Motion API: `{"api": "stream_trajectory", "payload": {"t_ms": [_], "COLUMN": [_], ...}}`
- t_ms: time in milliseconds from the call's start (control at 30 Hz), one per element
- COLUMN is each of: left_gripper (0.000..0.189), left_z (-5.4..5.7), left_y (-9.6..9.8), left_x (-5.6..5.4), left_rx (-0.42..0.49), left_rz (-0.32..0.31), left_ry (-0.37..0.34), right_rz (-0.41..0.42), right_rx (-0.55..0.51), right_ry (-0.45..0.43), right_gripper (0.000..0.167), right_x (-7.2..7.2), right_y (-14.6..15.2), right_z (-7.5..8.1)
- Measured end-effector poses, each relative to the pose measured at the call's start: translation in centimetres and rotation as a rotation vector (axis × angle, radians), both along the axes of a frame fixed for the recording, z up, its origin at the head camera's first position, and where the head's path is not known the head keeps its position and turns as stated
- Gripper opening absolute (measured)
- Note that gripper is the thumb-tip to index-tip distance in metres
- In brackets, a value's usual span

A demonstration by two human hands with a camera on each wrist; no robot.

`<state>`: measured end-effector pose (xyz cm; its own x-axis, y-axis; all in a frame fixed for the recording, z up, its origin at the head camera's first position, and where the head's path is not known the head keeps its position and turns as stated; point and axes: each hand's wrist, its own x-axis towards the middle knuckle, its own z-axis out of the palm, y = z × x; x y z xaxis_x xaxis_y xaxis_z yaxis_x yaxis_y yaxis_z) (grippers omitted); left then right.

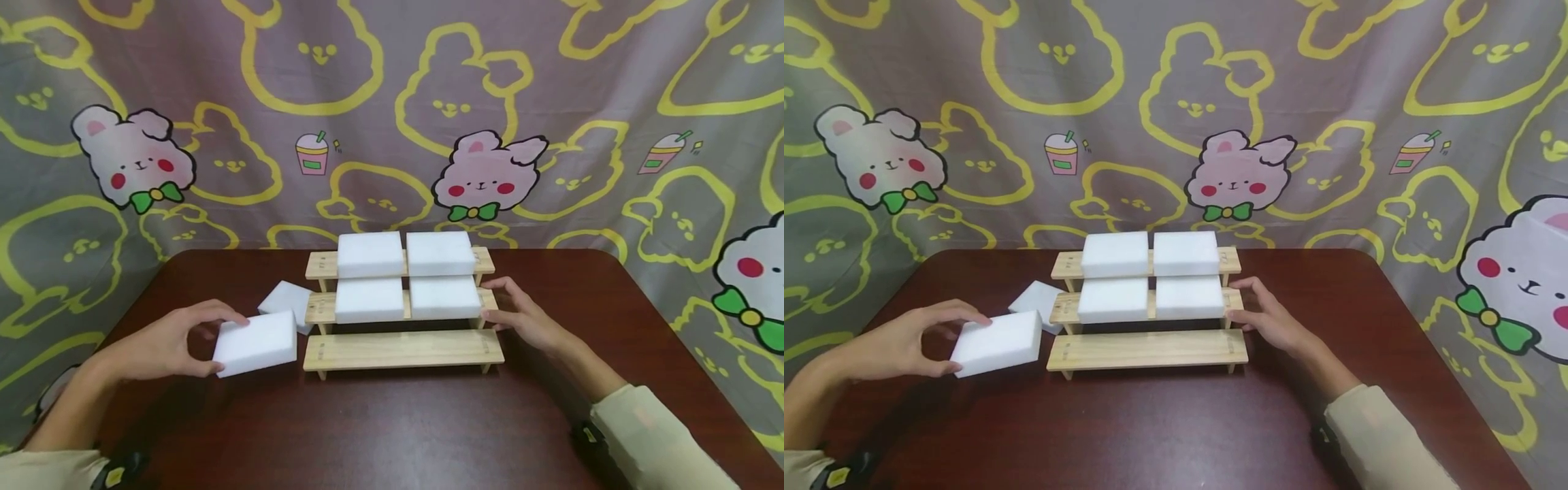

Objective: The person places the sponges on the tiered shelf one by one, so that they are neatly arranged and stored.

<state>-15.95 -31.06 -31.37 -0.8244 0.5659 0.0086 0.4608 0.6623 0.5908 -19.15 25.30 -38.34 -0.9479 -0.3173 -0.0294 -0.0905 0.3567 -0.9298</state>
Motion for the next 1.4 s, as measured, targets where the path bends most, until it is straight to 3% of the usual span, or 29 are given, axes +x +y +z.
{"api": "stream_trajectory", "payload": {"t_ms": [267, 767, 1100, 1400], "left_gripper": [0.062, 0.059, 0.056, 0.054], "left_z": [0.0, -0.2, -0.9, -1.1], "left_y": [0.5, 2.5, 4.2, 5.7], "left_x": [0.0, 0.1, 0.4, 0.7], "left_rx": [0.012, 0.015, 0.086, 0.049], "left_rz": [-0.077, -0.159, -0.220, -0.197], "left_ry": [-0.102, -0.152, -0.128, -0.094], "right_rz": [0.000, -0.003, 0.004, 0.005], "right_rx": [-0.001, 0.000, -0.006, -0.009], "right_ry": [0.005, 0.008, 0.010, 0.023], "right_gripper": [0.051, 0.051, 0.051, 0.051], "right_x": [0.0, 0.0, 0.3, 0.1], "right_y": [0.0, -0.1, -0.2, -0.2], "right_z": [0.0, 0.1, -0.2, 0.0]}}
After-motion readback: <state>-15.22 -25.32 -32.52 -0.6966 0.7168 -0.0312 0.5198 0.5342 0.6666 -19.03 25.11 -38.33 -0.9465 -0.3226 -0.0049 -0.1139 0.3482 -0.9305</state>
